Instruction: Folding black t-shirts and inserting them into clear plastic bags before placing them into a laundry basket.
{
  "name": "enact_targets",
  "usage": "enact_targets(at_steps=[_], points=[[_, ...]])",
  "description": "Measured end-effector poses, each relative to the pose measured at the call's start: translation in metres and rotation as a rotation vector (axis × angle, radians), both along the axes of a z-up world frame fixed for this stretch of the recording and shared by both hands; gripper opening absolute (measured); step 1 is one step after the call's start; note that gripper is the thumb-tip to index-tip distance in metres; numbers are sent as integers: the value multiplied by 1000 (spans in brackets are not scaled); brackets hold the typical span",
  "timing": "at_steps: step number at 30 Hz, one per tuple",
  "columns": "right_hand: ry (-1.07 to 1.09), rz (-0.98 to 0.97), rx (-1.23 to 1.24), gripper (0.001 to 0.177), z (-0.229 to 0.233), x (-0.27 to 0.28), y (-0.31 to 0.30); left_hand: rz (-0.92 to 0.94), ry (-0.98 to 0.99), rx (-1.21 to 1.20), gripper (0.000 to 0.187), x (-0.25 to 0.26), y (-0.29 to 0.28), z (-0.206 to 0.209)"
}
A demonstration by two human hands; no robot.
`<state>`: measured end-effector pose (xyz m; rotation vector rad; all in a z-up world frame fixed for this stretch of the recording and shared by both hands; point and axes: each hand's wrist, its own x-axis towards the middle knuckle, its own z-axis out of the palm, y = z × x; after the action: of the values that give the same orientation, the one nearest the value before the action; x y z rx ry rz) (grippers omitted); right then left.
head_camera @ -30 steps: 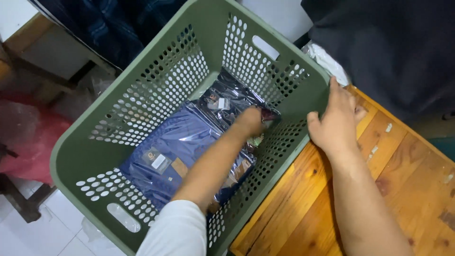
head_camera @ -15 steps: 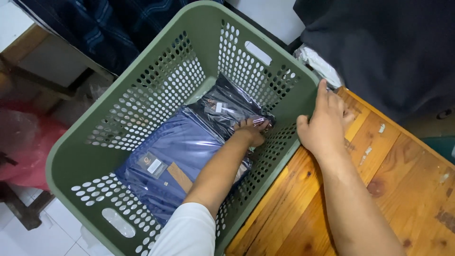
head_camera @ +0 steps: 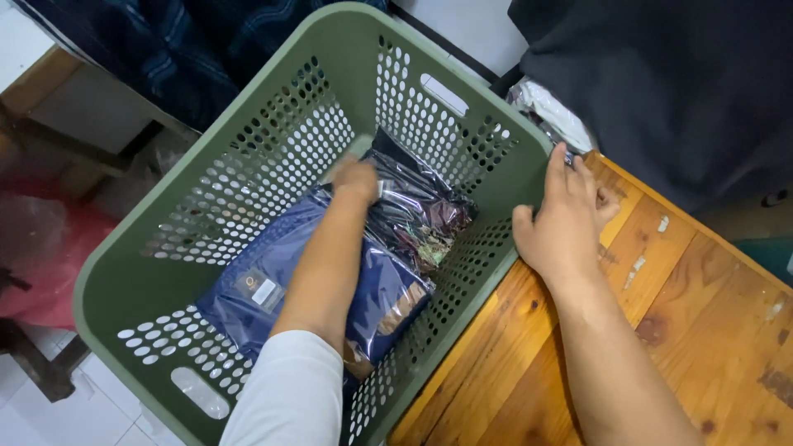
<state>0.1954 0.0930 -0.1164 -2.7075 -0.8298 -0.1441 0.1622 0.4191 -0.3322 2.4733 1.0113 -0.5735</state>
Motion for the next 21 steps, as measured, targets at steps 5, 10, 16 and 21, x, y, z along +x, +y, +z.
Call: enact_targets(at_steps=[5,10,16,21], points=[[0,1,-24,85,0,2,-1,72,185,24,60,-25,11,34],[-10,23,11,85,0,-2,-4,-27,279,61,53,-23,16,31],[-58,38,-26,84,-12,2,-10,-11,192,17,64,-50,33,23],[-94,6,-47,82,-13,-4,-7,-106,261,-223,102,-60,22,96]])
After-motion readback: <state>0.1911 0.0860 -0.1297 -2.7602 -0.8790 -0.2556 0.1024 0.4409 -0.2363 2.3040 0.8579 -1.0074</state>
